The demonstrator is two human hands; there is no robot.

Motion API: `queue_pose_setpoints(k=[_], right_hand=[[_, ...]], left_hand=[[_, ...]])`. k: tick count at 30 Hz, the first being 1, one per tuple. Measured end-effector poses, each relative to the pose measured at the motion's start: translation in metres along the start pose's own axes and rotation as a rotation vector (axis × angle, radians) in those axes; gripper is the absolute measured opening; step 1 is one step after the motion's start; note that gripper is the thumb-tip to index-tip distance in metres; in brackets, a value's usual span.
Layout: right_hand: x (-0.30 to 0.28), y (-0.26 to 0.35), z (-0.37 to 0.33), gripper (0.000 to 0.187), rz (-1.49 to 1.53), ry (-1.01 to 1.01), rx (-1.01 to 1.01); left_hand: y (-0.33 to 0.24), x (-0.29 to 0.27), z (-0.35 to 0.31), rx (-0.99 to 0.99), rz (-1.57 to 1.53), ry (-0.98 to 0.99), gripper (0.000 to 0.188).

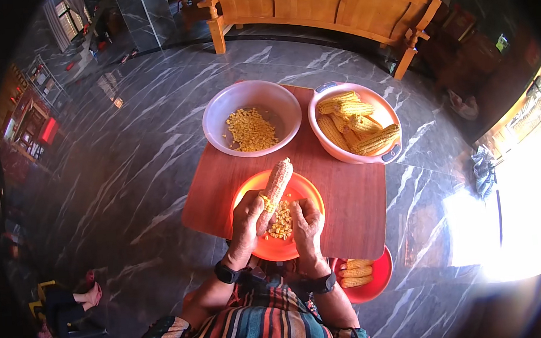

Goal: The person removes kernels from a corn cob by hand over an orange bowl, then sets the cob aside and begins on another from a container on the table.

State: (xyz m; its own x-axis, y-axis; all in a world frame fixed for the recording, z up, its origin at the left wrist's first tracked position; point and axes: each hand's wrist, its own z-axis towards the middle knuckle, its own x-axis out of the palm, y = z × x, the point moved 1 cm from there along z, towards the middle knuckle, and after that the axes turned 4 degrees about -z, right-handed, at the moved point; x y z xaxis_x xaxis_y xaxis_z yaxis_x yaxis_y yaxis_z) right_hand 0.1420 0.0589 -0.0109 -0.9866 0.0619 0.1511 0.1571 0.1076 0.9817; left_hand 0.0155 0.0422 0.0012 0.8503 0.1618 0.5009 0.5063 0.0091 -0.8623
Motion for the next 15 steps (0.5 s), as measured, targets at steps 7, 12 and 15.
queue_pose_setpoints(k=[7, 12, 15], right_hand=[[-0.009, -0.024, 0.005, 0.015, -0.356, -0.044, -0.115], [0.007, 0.028, -0.015, 0.014, -0.109, 0.051, -0.222], [0.018, 0.045, -0.023, 0.014, -0.082, 0.13, -0.191]], left_hand=[[0.006, -0.008, 0.003, -0.034, -0.029, 0.007, 0.033], [-0.006, 0.005, -0.001, -0.006, -0.077, -0.049, 0.03], [-0.009, 0.002, -0.007, -0.027, -0.016, 0.066, 0.028]])
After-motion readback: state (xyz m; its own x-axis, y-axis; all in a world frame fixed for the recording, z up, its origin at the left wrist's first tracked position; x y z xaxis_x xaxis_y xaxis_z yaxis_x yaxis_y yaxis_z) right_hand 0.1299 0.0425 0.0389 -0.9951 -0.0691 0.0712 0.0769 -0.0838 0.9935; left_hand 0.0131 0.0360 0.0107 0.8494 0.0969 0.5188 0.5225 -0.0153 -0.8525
